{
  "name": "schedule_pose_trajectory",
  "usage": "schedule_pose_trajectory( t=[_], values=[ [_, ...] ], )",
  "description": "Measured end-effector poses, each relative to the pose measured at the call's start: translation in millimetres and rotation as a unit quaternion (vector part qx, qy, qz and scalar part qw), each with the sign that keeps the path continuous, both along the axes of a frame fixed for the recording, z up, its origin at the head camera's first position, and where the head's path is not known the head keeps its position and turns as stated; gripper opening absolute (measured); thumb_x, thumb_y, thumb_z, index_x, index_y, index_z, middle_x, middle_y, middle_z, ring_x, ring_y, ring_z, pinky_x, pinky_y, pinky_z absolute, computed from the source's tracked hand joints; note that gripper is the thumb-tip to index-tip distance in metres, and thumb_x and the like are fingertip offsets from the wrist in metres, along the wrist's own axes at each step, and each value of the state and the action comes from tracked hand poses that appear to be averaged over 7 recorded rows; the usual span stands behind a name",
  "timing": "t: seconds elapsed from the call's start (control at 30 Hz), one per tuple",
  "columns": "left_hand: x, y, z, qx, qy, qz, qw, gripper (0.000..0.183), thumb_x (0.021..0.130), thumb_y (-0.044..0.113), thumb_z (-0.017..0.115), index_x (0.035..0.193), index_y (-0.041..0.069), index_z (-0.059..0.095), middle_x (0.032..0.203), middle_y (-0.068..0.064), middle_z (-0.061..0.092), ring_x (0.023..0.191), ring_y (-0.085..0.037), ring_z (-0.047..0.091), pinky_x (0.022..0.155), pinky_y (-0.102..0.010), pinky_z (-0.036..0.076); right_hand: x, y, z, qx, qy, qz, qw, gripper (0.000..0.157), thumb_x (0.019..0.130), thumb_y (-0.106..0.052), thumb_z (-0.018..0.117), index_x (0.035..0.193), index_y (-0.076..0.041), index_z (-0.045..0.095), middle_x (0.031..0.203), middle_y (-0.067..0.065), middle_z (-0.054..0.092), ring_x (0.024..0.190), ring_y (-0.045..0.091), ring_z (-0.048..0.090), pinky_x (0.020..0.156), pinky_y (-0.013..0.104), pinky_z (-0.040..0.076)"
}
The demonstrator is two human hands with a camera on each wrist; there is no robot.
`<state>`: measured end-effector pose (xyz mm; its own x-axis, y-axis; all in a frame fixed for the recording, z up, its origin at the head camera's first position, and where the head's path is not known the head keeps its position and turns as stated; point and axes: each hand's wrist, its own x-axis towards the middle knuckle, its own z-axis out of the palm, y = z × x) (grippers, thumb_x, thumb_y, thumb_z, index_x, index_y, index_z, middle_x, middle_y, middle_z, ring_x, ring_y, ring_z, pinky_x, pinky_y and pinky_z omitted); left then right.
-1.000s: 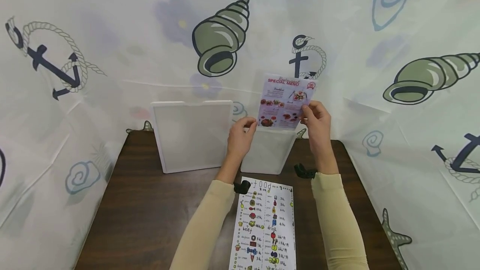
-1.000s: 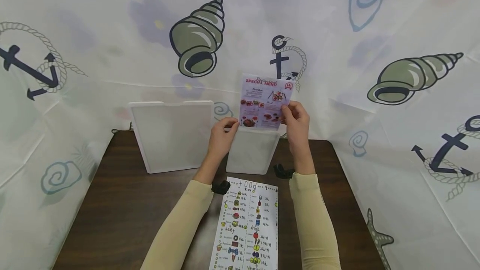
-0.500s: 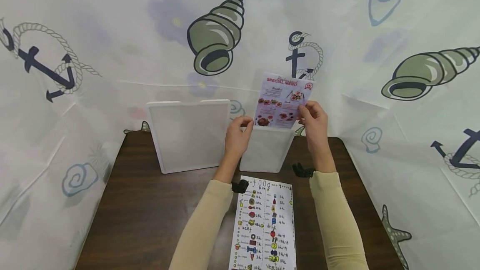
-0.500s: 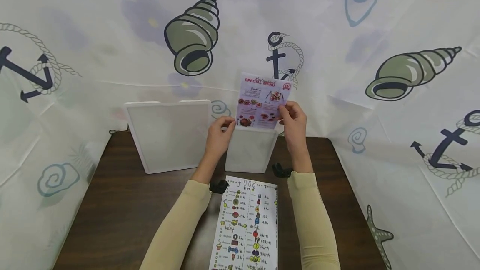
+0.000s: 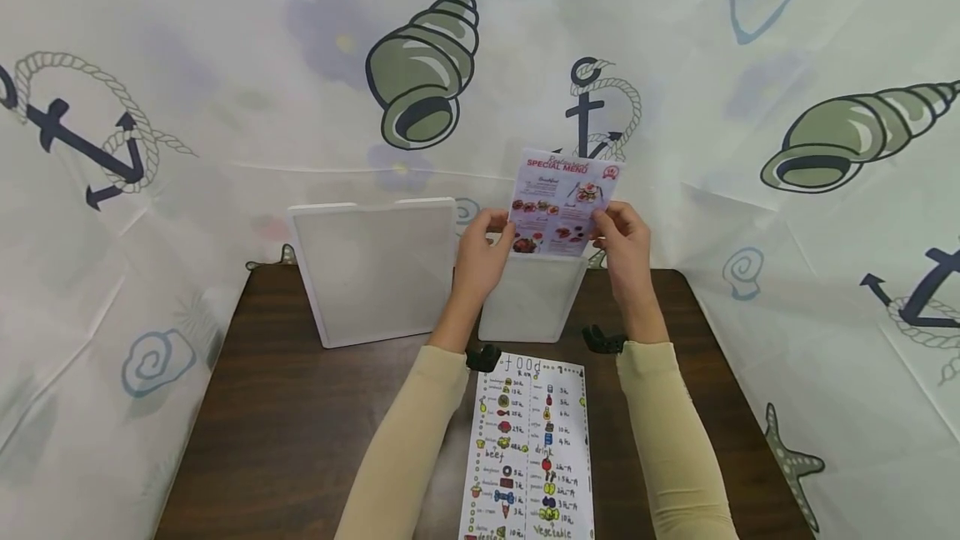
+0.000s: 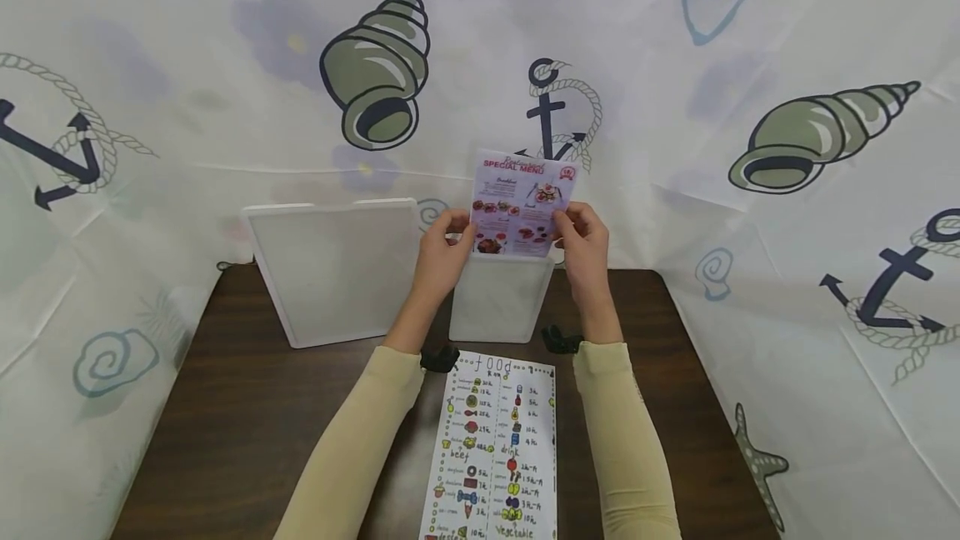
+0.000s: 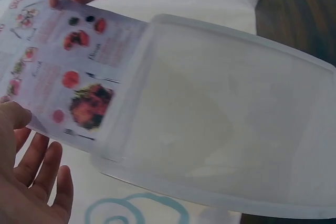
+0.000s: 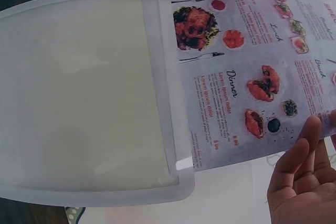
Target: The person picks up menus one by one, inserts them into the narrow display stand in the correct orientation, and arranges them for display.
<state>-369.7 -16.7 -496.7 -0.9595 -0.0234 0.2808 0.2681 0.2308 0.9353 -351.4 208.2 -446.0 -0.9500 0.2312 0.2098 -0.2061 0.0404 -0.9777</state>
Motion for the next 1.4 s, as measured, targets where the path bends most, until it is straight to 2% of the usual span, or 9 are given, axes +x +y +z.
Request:
schedule_pose_trajectory(
  t=[0.1, 0.2, 0.5, 0.67, 1.0, 1.27, 1.4],
  values=[
    [-0.4, -1, 8.6, 0.013, 0.011, 0.002, 0.9998, 0.024, 0.11, 0.03, 0.064, 0.126, 0.013, 0.069, 0.119, -0.004, 0.074, 0.115, -0.021, 0.068, 0.099, -0.044, 0.053, -0.4, -1, -0.4, -0.003, 0.0, 0.003, 1.0, 0.012, 0.109, -0.02, 0.066, 0.116, -0.012, 0.071, 0.101, 0.002, 0.065, 0.086, 0.017, 0.059, 0.075, 0.025, 0.051],
    [-0.9, -2, 11.8, 0.013, 0.016, 0.007, 0.9998, 0.021, 0.109, 0.029, 0.065, 0.122, 0.013, 0.071, 0.116, -0.004, 0.075, 0.111, -0.02, 0.068, 0.094, -0.041, 0.053, 0.3, -1, -0.3, 0.001, -0.002, 0.002, 1.0, 0.013, 0.109, -0.022, 0.066, 0.116, -0.012, 0.071, 0.101, 0.002, 0.065, 0.086, 0.017, 0.059, 0.075, 0.026, 0.05],
    [-1.5, 0, 7.2, 0.006, 0.017, 0.012, 0.9998, 0.017, 0.108, 0.025, 0.066, 0.116, 0.011, 0.071, 0.111, -0.005, 0.075, 0.106, -0.02, 0.068, 0.084, -0.032, 0.053, 0.9, 2, -0.4, 0.014, -0.007, 0.003, 1.0, 0.021, 0.11, -0.025, 0.065, 0.123, -0.009, 0.07, 0.108, 0.002, 0.066, 0.089, 0.02, 0.06, 0.077, 0.027, 0.05],
    [-0.9, -1, 5.2, 0.012, 0.016, 0.016, 0.9997, 0.016, 0.107, 0.023, 0.067, 0.115, 0.01, 0.072, 0.11, -0.006, 0.075, 0.105, -0.021, 0.069, 0.081, -0.03, 0.052, -0.4, 3, 2.1, 0.018, 0.002, -0.004, 1.0, 0.019, 0.109, -0.024, 0.065, 0.12, -0.009, 0.071, 0.108, 0.001, 0.065, 0.087, 0.02, 0.061, 0.075, 0.025, 0.049],
    [-3.9, 2, 9.3, -0.002, 0.011, 0.01, 0.9999, 0.018, 0.109, 0.031, 0.066, 0.118, 0.016, 0.071, 0.114, -0.001, 0.075, 0.11, -0.017, 0.067, 0.094, -0.037, 0.049, -0.6, 6, -2.4, 0.028, -0.006, -0.019, 0.999, 0.018, 0.109, -0.022, 0.065, 0.119, -0.008, 0.071, 0.108, -0.001, 0.065, 0.084, 0.017, 0.061, 0.076, 0.029, 0.048],
    [-5.5, 1, 16.0, 0.002, 0.028, 0.005, 0.9996, 0.019, 0.109, 0.028, 0.065, 0.117, 0.013, 0.071, 0.113, -0.004, 0.075, 0.108, -0.019, 0.067, 0.09, -0.037, 0.05, -0.3, 5, -4.2, 0.019, -0.01, -0.017, 1.0, 0.016, 0.109, -0.022, 0.065, 0.117, -0.01, 0.072, 0.108, -0.002, 0.065, 0.085, 0.019, 0.061, 0.077, 0.028, 0.047],
    [-4.5, 0, 13.9, -0.002, 0.029, 0.002, 0.9996, 0.019, 0.109, 0.027, 0.064, 0.118, 0.012, 0.071, 0.115, -0.005, 0.074, 0.11, -0.02, 0.066, 0.093, -0.039, 0.051, -0.6, 5, -2.8, 0.011, -0.006, -0.017, 1.0, 0.017, 0.109, -0.024, 0.066, 0.117, -0.011, 0.072, 0.105, -0.001, 0.065, 0.084, 0.017, 0.061, 0.075, 0.026, 0.048]
  ],
)
